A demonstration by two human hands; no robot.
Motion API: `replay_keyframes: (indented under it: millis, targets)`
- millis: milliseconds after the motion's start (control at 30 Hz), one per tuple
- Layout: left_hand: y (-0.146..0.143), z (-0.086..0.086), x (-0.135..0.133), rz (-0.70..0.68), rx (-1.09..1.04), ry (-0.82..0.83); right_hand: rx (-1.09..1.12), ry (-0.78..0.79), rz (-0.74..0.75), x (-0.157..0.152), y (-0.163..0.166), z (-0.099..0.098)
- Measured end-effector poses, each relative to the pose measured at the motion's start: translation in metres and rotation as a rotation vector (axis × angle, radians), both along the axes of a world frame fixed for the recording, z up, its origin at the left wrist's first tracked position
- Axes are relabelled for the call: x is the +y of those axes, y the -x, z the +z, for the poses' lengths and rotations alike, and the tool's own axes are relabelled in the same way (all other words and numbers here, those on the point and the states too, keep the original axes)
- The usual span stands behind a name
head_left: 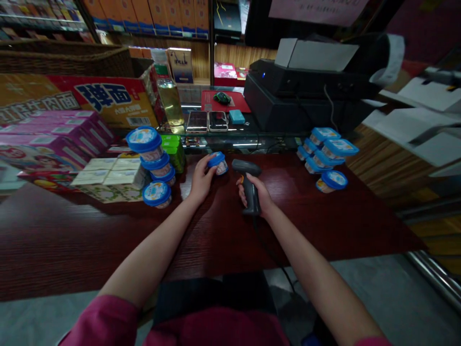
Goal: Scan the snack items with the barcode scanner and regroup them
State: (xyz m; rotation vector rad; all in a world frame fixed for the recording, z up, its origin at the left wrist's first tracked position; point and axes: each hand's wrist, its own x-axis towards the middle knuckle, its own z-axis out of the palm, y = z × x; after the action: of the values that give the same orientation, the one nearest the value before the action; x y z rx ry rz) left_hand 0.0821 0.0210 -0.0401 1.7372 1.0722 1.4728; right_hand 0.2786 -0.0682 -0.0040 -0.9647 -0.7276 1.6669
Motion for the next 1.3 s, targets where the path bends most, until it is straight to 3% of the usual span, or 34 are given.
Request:
replay_keyframes:
  millis: [133,300,400,567,767,967,1300]
  targets:
    - [0.003,0.010,-0.011,0.055,0.093,-0.112,0.039,-0.008,-0.012,0.001,-0.005,-0.001]
    - [0.024,0.043,-0.055,0.027,0.270,-0.314,0.045,-0.030,-0.035,-0.001,-0.008,0.001]
    - [0.053,0.064,-0.091,0.106,0.381,-0.433,0.050,-0.042,-0.018,-0.002,-0.008,0.001]
    - [0.119,0.086,-0.130,0.375,0.535,-0.538,0.026,-0.042,-0.004,-0.004,-0.007,0.000]
    - [0.160,0.081,-0.131,0.519,0.613,-0.451,-0.004,-0.080,-0.003,-0.004,-0.005,0.002]
    - [0.157,0.067,-0.125,0.539,0.740,-0.408,-0.016,-0.096,-0.015,-0.005,-0.005,0.003]
    - [0.156,0.077,-0.135,0.510,0.787,-0.371,0.009,-0.067,0.004,-0.004,-0.005,0.003]
